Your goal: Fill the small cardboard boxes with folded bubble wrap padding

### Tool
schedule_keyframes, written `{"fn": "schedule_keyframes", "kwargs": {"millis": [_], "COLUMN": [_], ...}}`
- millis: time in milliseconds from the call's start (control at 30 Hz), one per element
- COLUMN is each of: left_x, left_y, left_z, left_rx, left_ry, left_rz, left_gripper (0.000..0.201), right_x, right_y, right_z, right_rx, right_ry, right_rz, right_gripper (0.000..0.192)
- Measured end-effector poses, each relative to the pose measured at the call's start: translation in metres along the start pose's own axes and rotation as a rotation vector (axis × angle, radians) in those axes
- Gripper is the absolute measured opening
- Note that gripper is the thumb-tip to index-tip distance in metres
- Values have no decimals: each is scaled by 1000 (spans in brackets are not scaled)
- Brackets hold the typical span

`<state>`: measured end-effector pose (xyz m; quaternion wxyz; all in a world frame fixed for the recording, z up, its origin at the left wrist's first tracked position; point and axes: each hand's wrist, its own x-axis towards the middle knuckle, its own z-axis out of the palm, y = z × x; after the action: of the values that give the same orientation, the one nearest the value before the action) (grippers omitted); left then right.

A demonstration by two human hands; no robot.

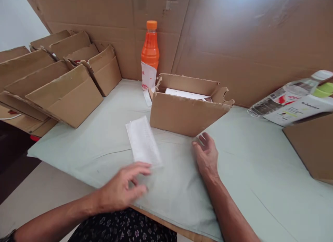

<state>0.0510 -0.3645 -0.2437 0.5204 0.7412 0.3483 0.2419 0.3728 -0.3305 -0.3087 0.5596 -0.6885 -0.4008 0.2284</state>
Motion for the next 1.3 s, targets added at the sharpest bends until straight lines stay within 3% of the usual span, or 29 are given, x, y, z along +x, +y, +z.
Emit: {"fn": "schedule_keyframes", "kwargs": {"millis": [67,133,200,300,400,500,633,767,867,967,1033,1167,1300], "left_x": [-4,-3,3,24,47,63,72,74,75,76,76,64,30], "left_y": [6,5,-2,-22,-44,-60,-78,-90,-94,-94,-92,-83,-69], "left_z": [17,21,9,-26,-62,-82,-86,-86,-87,-87,-86,-84,-68], "left_rx": [-41,-1,104,325,538,625,625,592,562,540,532,522,499], "left_ry": [-228,-338,-245,53,229,281,329,390,420,446,464,485,486], "left_rz": [214,409,454,320,101,-15,-45,-59,-59,-53,-44,-19,100], "left_gripper": [39,33,24,25,31,40,49,51,50,51,52,51,44], "right_x": [-14,-30,-45,-60,-68,-72,-75,-79,-84,-91,-92,-84,-73], "right_y": [-7,-14,-22,-36,-50,-60,-61,-63,-75,-88,-89,-76,-66], "right_z": [-11,-24,-34,-27,7,45,65,47,38,53,73,105,107], "right_rx": [-36,-86,-176,-316,-405,-490,-529,-569,-577,-561,-620,-718,-459], "right_ry": [59,35,-102,-380,-518,-587,-644,-594,-584,-628,-668,-720,-717], "right_rz": [26,33,47,27,-79,-204,-289,-388,-610,-832,-892,-777,-506], "right_gripper": [68,62,52,44,47,46,38,30,24,27,31,15,19]}}
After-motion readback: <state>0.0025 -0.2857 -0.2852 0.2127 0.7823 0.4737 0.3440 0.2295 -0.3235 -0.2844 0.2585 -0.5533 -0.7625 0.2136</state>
